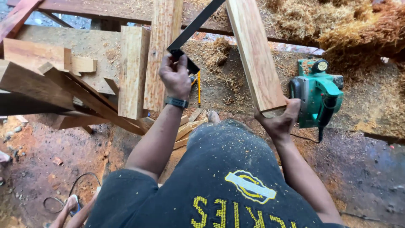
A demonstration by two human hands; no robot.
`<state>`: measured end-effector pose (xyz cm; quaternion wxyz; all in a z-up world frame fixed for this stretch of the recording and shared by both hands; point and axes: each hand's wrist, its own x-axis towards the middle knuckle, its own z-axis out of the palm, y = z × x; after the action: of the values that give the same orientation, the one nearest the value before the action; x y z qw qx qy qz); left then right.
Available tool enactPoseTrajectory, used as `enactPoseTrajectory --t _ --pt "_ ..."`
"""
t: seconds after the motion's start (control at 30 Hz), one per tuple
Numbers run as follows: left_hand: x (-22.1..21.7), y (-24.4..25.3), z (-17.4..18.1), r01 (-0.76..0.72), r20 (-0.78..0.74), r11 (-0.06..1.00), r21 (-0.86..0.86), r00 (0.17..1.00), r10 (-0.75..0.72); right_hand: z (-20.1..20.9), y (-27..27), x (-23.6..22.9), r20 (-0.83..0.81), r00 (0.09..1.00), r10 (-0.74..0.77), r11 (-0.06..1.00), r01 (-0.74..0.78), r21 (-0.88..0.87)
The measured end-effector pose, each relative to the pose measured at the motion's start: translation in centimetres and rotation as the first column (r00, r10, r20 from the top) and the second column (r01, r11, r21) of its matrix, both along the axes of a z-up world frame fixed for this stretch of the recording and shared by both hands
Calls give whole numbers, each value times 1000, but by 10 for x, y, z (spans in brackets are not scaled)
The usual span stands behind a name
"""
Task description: Measuring, marking, and planing wooden planks for furniture construction.
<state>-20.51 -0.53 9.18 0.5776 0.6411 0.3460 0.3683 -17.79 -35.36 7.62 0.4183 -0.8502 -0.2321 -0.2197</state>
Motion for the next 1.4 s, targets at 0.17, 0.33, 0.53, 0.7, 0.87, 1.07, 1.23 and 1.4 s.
enactPoseTrajectory --t 0.17,0.33,0.53,0.7,0.87,1.07,1.23,1.4 --pt "41 -4 -5 157 -44 986 -52 986 -159 129 25 -26 -45 999 24 999 -23 40" --pt "120 -5 -73 386 -1 922 -17 922 -386 181 55 -31 -9 999 50 997 -51 -49" --pt "182 -1 -157 420 -30 908 -2 907 -420 184 82 -31 4 996 89 994 -89 -67" --pt "182 -14 -161 463 26 886 -24 886 -462 185 69 -26 -75 996 40 999 -42 -26" --pt "182 -23 -137 455 -30 890 -10 890 -455 182 66 -25 -48 999 -8 999 6 -37" --pt "179 -29 -130 427 -34 903 49 904 -425 184 63 -26 -51 999 -18 997 14 -71" --pt "176 -28 -112 469 -62 883 6 882 -467 187 62 -24 -61 997 -44 995 38 -87" --pt "174 -27 -115 483 -43 876 13 875 -482 187 62 -22 -91 995 -39 998 34 -59"
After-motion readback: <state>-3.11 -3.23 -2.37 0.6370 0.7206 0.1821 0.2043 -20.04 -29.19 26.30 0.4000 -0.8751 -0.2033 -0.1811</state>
